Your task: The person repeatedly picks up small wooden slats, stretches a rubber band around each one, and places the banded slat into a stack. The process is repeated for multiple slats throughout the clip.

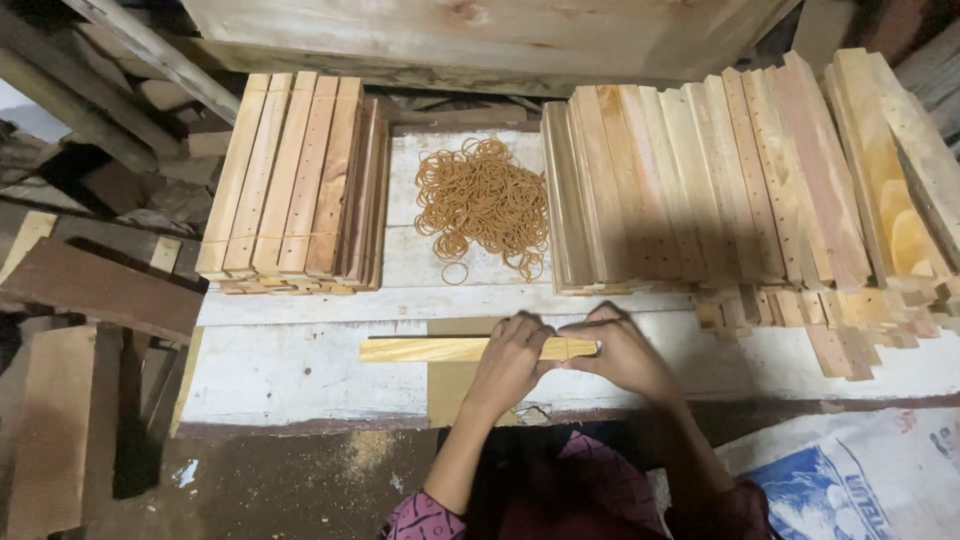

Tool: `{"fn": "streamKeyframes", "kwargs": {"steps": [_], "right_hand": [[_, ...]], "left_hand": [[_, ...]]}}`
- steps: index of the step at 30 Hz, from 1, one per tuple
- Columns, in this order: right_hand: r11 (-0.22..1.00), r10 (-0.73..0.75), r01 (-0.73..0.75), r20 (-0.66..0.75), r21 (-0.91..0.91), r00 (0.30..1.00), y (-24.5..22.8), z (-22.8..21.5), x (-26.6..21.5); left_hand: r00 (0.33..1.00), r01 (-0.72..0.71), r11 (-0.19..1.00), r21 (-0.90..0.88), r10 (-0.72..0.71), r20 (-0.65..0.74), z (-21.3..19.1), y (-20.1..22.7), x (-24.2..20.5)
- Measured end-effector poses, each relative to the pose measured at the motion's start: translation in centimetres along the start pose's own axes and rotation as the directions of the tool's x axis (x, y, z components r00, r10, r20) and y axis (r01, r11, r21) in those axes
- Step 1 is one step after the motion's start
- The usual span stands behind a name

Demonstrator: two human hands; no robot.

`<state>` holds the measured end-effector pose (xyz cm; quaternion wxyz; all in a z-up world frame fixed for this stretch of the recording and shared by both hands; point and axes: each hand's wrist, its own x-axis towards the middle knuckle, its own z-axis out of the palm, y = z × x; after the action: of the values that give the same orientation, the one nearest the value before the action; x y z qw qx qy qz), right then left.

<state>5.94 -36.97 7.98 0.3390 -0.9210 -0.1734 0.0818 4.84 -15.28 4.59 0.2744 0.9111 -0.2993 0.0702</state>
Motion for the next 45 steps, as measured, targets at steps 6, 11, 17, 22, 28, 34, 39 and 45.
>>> {"fn": "streamKeyframes", "kwargs": {"steps": [6, 11, 17, 22, 28, 34, 39, 45], "right_hand": [[0.996, -0.088, 0.088, 0.073, 0.006, 0.993, -1.1, -0.9, 0.5], [0.98, -0.199, 0.196, 0.087, 0.046, 0.976, -2.6, -0.6, 1.3], [0.946, -0.312, 0.318, 0.093, -0.063, 0.946, -3.1, 2.3, 2.7], [0.974, -0.223, 0.227, 0.116, -0.023, 0.968, -5.1, 3.1, 3.1], [0.998, -0.066, 0.067, 0.144, -0.006, 0.987, -3.7, 5.9, 3.0], [0.999, 0.041, -0.041, 0.141, -0.002, 0.989, -6.7, 6.8, -0.1], [0.672, 0.164, 0.062, -0.23, 0.738, 0.959, -10.6, 9.7, -1.9], [0.511, 0.18, 0.072, -0.188, 0.856, 0.966, -11.8, 12.0, -2.7]], "left_hand": [[0.999, 0.05, 0.998, -0.023, -0.05, 0.01, 0.9, -0.4, -0.1], [0.976, 0.187, 0.982, -0.027, -0.189, -0.108, -2.2, 3.0, -1.4], [0.731, 0.346, 0.711, -0.613, -0.613, -0.299, -1.4, 7.6, -5.9], [0.425, 0.211, -0.063, -0.976, -0.893, 0.149, 5.4, 6.6, -7.9], [0.408, 0.182, -0.115, -0.976, -0.895, 0.182, 3.1, 7.6, -5.7], [0.361, 0.428, -0.078, -0.9, -0.899, 0.25, -0.1, 9.1, -5.8], [0.451, 0.398, 0.263, -0.879, -0.89, -0.062, -0.3, 6.9, -6.1], [0.538, 0.437, 0.381, -0.814, -0.837, -0.103, -5.6, 5.7, -5.2]]}}
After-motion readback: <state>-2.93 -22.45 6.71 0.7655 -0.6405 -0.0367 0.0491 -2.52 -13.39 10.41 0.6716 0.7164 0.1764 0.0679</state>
